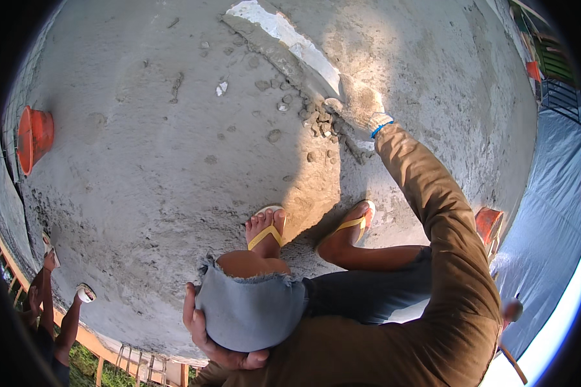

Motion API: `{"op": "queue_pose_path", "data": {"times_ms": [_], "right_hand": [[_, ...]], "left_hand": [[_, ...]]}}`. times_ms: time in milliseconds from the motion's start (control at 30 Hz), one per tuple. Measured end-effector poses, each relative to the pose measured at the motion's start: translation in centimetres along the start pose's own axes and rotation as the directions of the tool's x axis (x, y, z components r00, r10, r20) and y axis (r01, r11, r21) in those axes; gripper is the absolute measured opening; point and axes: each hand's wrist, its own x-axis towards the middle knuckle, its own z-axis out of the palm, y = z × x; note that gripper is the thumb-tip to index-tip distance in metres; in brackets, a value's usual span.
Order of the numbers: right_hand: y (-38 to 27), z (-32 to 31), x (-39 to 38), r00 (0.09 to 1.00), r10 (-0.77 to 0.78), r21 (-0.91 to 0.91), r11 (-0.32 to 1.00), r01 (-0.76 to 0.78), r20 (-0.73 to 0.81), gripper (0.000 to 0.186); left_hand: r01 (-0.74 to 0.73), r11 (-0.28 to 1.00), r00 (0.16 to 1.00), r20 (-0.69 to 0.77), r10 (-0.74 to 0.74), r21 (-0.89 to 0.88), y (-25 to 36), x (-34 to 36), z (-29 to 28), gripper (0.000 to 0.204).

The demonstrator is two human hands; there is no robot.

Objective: The person uses a trowel to smooth wet concrete on a rooftop slab. They repeatedly level and finish the surface while walking across the area. Another worker is visible nearby also smoothing concrete.

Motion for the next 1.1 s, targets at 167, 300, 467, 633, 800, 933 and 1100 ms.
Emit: {"op": "queue_pose_path", "data": {"times_ms": [167,300,467,633,800,933,1100], "right_hand": [[0.5,0.8,-2.3,0.987,-0.132,-0.040,0.991,0.129,-0.091,0.072],[-6.3,1.0,-2.4,0.999,-0.029,0.083,0.996,0.027,0.028,0.075],[-18.2,2.8,0.0,0.999,-0.019,0.295,0.956,0.007,0.038,0.056],[-29.8,3.0,5.8,0.964,-0.257,0.446,0.872,0.202,0.067,0.050],[-24.4,-0.2,2.3,0.977,-0.177,0.407,0.889,0.210,-0.117,0.059],[-11.4,-0.5,-1.8,0.954,0.128,0.279,0.959,-0.049,-0.272,0.067],[-1.2,-0.9,-4.9,0.921,0.315,0.111,0.948,-0.297,-0.228,0.055]], "left_hand": [[0.041,0.999,0.996,-0.078,-0.039,0.016,-0.3,-0.3,0.0,0.115],[-0.003,1.000,1.000,-0.018,0.003,0.009,-0.3,0.3,0.0,0.115],[0.054,0.998,0.994,0.094,-0.056,0.023,0.7,0.8,-1.0,0.118],[-0.010,1.000,0.988,0.154,0.010,0.001,0.8,0.3,-0.7,0.119],[-0.018,1.000,0.995,0.100,0.018,0.003,0.1,-1.2,-1.3,0.118],[-0.106,0.994,0.987,0.117,0.107,-0.022,-0.5,-0.6,-1.1,0.117],[-0.092,0.993,0.977,0.187,0.103,-0.070,-0.8,-0.2,-2.1,0.116]]}}
